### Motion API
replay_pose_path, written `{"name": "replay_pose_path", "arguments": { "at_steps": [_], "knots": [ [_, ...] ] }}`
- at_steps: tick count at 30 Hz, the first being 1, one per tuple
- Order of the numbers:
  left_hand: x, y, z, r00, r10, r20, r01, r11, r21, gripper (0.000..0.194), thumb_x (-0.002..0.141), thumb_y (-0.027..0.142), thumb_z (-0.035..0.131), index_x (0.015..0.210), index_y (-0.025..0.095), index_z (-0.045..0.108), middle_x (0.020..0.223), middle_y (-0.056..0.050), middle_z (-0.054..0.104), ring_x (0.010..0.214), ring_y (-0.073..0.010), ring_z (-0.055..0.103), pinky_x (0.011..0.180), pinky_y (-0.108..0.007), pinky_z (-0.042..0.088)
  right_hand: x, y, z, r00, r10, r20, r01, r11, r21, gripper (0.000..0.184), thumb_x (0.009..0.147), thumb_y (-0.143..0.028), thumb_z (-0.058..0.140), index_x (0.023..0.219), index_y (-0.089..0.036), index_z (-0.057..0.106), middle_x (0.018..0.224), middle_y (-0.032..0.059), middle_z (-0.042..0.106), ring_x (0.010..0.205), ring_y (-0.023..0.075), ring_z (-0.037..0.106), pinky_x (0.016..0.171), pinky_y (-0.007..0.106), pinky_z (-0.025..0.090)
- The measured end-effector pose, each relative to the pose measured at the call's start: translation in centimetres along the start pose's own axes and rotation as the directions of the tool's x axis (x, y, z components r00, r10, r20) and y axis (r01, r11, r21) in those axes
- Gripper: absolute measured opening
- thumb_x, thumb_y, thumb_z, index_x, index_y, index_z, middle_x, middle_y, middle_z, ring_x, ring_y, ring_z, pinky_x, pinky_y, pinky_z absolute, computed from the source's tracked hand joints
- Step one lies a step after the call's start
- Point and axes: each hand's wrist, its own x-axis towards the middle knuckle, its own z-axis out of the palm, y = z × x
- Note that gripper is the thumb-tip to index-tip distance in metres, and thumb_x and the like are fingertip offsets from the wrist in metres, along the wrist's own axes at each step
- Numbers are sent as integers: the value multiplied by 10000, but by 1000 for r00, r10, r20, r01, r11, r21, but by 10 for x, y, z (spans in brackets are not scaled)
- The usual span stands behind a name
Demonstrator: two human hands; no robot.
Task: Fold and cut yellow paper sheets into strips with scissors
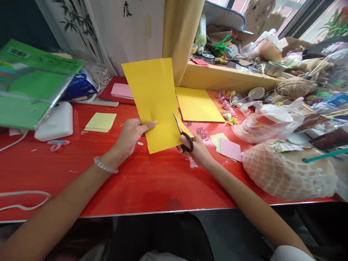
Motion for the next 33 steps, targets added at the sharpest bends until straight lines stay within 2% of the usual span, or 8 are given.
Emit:
{"name": "replay_pose_path", "arguments": {
  "at_steps": [4, 9, 14, 24, 26, 30, 33],
  "knots": [
    [-1, 0, 1, 999, -45, 13, 44, 999, 13, 405, 627, 363, 788, 953, 131, 722, 1002, -113, 718, 968, -280, 659, 887, -404, 525, 1, -2, 0, 999, 26, -40, -25, 999, 29, 433, 698, -576, 679, 679, -182, 500, 526, -23, 479, 437, 78, 421, 354, 227, 228],
    [-1, -2, 2, 997, -60, 39, 60, 998, 15, 385, 633, 377, 783, 927, 134, 728, 998, -119, 718, 939, -276, 669, 885, -409, 526, 2, -1, -1, 998, 28, -62, -26, 999, 37, 443, 679, -575, 695, 655, -189, 481, 549, -30, 417, 460, 87, 460, 339, 226, 221],
    [-1, -3, 2, 996, -68, 52, 68, 998, 2, 376, 648, 355, 776, 943, 129, 722, 1004, -120, 717, 936, -271, 670, 866, -395, 536, 2, 1, -1, 998, 32, -48, -31, 999, 27, 418, 707, -558, 680, 664, -186, 497, 540, -29, 418, 452, 80, 445, 342, 232, 214],
    [-1, -4, 1, 995, -79, 63, 80, 997, -11, 372, 652, 349, 776, 950, 133, 721, 1016, -118, 715, 927, -265, 673, 862, -389, 538, 2, 0, 1, 992, 65, -112, -57, 996, 73, 426, 646, -538, 734, 672, -186, 495, 574, -31, 417, 475, 89, 481, 331, 217, 231],
    [-1, -4, 1, 995, -79, 66, 79, 997, -6, 365, 656, 348, 773, 948, 134, 721, 1008, -115, 717, 919, -259, 675, 854, -381, 541, 2, 0, 1, 992, 59, -113, -50, 996, 78, 420, 647, -536, 735, 680, -186, 505, 582, -29, 422, 457, 84, 459, 324, 222, 236],
    [-1, -5, 1, 992, -105, 68, 102, 994, 45, 370, 655, 355, 772, 944, 131, 718, 985, -109, 723, 896, -248, 680, 816, -363, 551, 3, 1, 0, 992, 51, -118, -43, 997, 71, 381, 696, -519, 702, 682, -196, 498, 551, -60, 353, 410, 54, 327, 338, 225, 250],
    [-2, -5, 2, 989, -130, 77, 125, 990, 66, 390, 650, 363, 775, 956, 128, 714, 989, -105, 723, 889, -243, 681, 807, -354, 550, 3, 1, 0, 992, 42, -115, -35, 997, 62, 371, 712, -523, 682, 695, -201, 499, 550, -63, 357, 425, 59, 318, 347, 220, 255]
  ]
}}
